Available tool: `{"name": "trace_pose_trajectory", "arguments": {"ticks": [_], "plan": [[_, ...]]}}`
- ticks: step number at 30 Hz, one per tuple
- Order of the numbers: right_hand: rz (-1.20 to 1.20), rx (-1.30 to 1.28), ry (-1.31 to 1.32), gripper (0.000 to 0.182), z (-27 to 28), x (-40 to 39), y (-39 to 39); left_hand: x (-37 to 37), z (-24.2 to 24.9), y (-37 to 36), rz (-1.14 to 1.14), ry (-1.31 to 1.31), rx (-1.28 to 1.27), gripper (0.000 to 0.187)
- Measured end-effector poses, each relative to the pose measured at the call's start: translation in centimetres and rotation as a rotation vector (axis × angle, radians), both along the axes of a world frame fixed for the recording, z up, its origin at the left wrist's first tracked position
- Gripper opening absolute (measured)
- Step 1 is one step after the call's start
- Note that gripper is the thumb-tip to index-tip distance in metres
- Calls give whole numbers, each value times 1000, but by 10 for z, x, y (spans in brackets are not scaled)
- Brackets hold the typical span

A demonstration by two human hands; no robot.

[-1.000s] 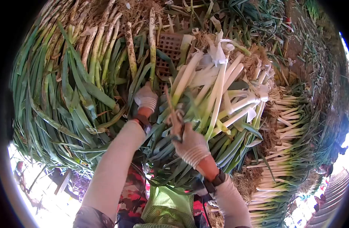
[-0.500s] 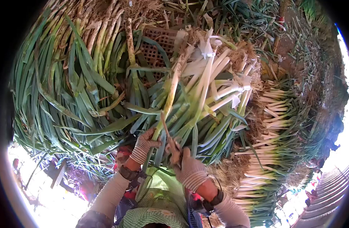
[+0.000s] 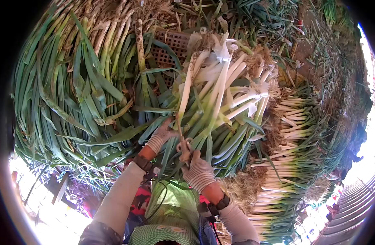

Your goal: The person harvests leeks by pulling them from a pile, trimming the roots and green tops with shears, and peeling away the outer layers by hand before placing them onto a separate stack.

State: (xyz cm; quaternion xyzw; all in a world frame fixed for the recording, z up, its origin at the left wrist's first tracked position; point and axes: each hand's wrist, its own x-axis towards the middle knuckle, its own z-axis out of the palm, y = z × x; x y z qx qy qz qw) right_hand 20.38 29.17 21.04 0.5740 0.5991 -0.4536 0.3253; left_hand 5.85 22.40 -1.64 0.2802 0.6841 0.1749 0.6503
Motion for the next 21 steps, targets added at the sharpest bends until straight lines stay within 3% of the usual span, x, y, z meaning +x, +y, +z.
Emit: {"name": "trace_pose_trajectory", "arguments": {"ticks": [3, 6, 7, 10, 14, 18, 21], "plan": [[-3, -9, -86, 56, -13, -11, 11, 22, -16, 15, 178, -33, 107, 59], [-70, 160, -42, 53, -44, -14, 46, 14, 30, 35, 83, 44, 29, 46], [-89, 219, -40, 49, -44, -22, 62, 18, 24, 31, 255, -32, 142, 35], [25, 222, -94, 47, -66, -31, 95, 11, 22, 28, 275, -106, 25, 33], [-24, 245, -42, 49, -70, -29, 117, 6, 53, 23, 526, -321, 82, 29], [110, 179, -80, 51, -64, -30, 113, 7, 64, 7, 672, -422, 64, 32], [79, 217, -10, 52, -63, -25, 124, 11, 60, -8, 660, -458, 48, 37]]}}
